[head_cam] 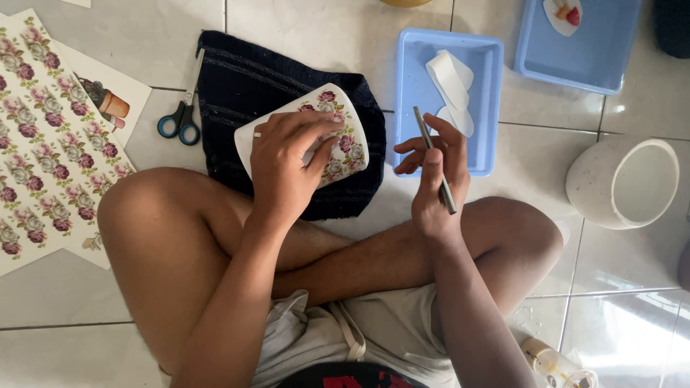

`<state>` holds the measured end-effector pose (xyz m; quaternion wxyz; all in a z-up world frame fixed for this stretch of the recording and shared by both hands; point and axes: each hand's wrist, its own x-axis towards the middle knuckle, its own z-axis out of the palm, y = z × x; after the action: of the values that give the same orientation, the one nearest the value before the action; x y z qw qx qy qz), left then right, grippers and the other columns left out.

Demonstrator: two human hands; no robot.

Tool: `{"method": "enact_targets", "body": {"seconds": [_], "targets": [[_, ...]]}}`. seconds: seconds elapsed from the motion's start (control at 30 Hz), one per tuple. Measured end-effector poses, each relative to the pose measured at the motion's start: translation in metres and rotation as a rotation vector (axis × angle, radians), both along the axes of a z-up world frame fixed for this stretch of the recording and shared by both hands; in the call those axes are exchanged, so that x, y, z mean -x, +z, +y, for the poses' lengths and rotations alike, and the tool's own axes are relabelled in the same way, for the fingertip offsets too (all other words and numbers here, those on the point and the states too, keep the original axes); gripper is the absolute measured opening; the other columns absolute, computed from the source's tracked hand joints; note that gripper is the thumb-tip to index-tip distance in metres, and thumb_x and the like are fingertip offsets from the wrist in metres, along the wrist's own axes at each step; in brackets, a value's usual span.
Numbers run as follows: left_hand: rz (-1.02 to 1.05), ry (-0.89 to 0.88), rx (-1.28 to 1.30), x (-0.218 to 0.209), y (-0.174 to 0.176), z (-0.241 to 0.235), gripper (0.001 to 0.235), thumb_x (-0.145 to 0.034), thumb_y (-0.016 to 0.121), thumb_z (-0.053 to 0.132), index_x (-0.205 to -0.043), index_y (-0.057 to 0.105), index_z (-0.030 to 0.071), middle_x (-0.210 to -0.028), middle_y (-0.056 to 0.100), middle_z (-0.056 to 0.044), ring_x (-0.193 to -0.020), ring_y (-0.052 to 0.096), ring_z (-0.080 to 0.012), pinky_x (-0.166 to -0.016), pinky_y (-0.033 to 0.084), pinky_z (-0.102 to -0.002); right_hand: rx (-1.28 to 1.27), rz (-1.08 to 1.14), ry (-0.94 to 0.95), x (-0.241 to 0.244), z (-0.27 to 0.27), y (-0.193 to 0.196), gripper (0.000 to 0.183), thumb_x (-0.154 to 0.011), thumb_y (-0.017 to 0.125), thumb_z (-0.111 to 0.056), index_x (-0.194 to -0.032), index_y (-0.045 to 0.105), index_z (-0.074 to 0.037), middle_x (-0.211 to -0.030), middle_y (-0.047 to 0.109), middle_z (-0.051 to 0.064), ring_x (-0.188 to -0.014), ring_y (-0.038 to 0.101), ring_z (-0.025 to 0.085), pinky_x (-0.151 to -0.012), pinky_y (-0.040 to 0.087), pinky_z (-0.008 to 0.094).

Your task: The person sits on the floor and applies a floral decal to a white ceramic pot. They smooth the decal with their fingers and use a metal tool to press it into place, occasionally dipping the tool in water. The person rotates the pot to adjust the decal and continues smoothing it.

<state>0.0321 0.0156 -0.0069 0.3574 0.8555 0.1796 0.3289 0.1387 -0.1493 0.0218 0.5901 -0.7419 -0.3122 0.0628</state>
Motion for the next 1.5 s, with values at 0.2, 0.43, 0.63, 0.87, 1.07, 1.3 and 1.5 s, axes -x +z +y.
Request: {"method": "enact_targets", "body": {"seconds": [0.2,0.43,0.63,0.87,1.07,1.3,1.5], "targets": [[0.009,0.001,0.047,0.000,0.011,0.001,0.018,-0.087,0.076,0.004,-0.101,0.074,0.015,-0.098,0.071,-0.005,-0.093,0.066,-0.0266,-0.081,0.049,-0.039,0.066,0.011,0.024,0.005,0.002,0.001,0.055,-0.103,0.038,-0.048,-0.125,0.049,0.001,-0.084,0.068,0.016,-0.064,0.065,0.022,-0.065,0.054,0.036],[0.023,0.071,0.031,-0.002,0.008,-0.001,0.020,-0.086,0.079,0.009,-0.103,0.073,0.018,-0.095,0.071,0.000,-0.091,0.066,-0.0232,-0.081,0.049,-0.037,0.095,0.037,0.066,0.007,0.001,-0.001,0.053,-0.103,0.036,-0.046,-0.126,0.050,0.000,-0.084,0.068,0.014,-0.064,0.065,0.021,-0.067,0.055,0.035],[0.011,0.105,0.080,-0.005,0.006,-0.001,0.020,-0.086,0.081,0.012,-0.104,0.072,0.017,-0.094,0.071,-0.001,-0.089,0.066,-0.0232,-0.080,0.049,-0.037,0.101,0.026,0.102,0.007,0.000,-0.002,0.051,-0.103,0.036,-0.044,-0.126,0.051,-0.001,-0.083,0.069,0.013,-0.063,0.065,0.020,-0.066,0.055,0.034],[-0.011,0.136,0.120,-0.008,0.006,-0.001,0.019,-0.088,0.080,0.015,-0.104,0.071,0.017,-0.092,0.070,-0.002,-0.087,0.068,-0.0249,-0.081,0.050,-0.039,0.096,0.040,0.128,0.007,0.001,0.000,0.049,-0.104,0.034,-0.042,-0.127,0.051,-0.002,-0.082,0.068,0.013,-0.064,0.064,0.020,-0.066,0.055,0.035],[-0.030,0.160,0.145,-0.008,0.005,-0.002,0.019,-0.087,0.081,0.013,-0.103,0.071,0.015,-0.090,0.070,-0.003,-0.085,0.070,-0.0246,-0.081,0.051,-0.038,0.105,0.036,0.148,0.008,0.001,-0.002,0.047,-0.104,0.034,-0.039,-0.126,0.052,-0.002,-0.081,0.068,0.013,-0.063,0.064,0.020,-0.066,0.055,0.036],[-0.046,0.192,0.169,-0.009,0.007,-0.004,0.019,-0.085,0.081,0.008,-0.100,0.072,0.014,-0.086,0.069,-0.004,-0.082,0.071,-0.0244,-0.080,0.052,-0.037,0.117,0.034,0.163,0.007,0.000,-0.002,0.045,-0.104,0.034,-0.037,-0.126,0.052,-0.003,-0.080,0.069,0.013,-0.063,0.066,0.021,-0.066,0.055,0.037],[-0.088,0.187,0.171,-0.009,0.003,-0.003,0.021,-0.087,0.077,0.002,-0.104,0.071,0.012,-0.090,0.069,-0.006,-0.084,0.072,-0.0235,-0.079,0.054,-0.035,0.112,0.026,0.169,0.007,0.000,-0.004,0.043,-0.104,0.034,-0.035,-0.126,0.052,-0.003,-0.079,0.069,0.013,-0.062,0.066,0.022,-0.066,0.056,0.037]]}}
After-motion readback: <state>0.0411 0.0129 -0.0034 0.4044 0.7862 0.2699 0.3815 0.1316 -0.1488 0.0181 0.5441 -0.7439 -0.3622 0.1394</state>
